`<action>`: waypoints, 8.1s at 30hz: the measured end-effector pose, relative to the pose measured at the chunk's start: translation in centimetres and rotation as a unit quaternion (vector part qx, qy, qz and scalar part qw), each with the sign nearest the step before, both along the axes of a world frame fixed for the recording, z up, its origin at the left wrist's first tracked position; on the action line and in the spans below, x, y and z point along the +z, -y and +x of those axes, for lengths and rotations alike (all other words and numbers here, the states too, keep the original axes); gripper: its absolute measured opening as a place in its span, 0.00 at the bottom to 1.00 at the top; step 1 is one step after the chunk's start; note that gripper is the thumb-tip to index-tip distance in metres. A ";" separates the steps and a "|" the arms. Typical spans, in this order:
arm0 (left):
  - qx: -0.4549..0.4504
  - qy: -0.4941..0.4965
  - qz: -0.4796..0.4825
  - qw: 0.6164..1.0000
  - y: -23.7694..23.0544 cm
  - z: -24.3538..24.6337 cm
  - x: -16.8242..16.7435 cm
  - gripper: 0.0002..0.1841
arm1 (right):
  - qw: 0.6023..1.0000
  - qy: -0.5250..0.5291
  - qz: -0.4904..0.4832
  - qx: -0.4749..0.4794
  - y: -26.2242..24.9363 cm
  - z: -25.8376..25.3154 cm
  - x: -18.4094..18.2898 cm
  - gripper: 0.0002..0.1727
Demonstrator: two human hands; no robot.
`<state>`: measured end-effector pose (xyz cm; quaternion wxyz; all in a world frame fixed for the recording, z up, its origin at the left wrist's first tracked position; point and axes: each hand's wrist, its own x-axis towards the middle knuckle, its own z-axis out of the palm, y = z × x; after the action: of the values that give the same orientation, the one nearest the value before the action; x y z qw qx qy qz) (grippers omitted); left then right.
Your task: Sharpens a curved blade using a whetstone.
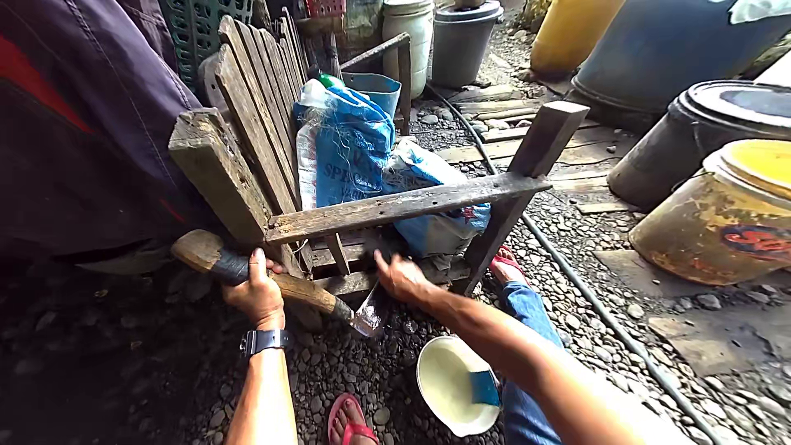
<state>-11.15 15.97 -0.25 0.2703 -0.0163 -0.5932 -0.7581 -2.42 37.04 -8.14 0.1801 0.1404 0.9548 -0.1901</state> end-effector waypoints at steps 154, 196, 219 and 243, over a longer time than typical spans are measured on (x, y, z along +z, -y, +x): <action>-0.007 0.064 0.017 0.998 0.3 -0.5 0.3 0.07 | 0.990 0.048 0.075 0.108 -0.9 3.2 0.1 0.35; 0.005 0.064 0.003 0.998 0.1 -0.2 0.6 0.06 | 0.997 0.005 0.060 0.050 -1.0 -0.8 -0.3 0.34; 0.011 0.052 0.003 0.999 0.1 -0.3 0.4 0.06 | 0.998 0.025 0.042 0.035 0.3 0.0 0.1 0.34; 0.009 0.080 -0.003 0.997 0.0 -0.3 0.8 0.07 | 0.996 0.034 0.044 0.069 0.4 2.9 0.4 0.34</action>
<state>-11.42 15.94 0.57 0.2287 0.0496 -0.6152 -0.7529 0.45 36.67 -7.79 0.2189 0.0879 0.9630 -0.1300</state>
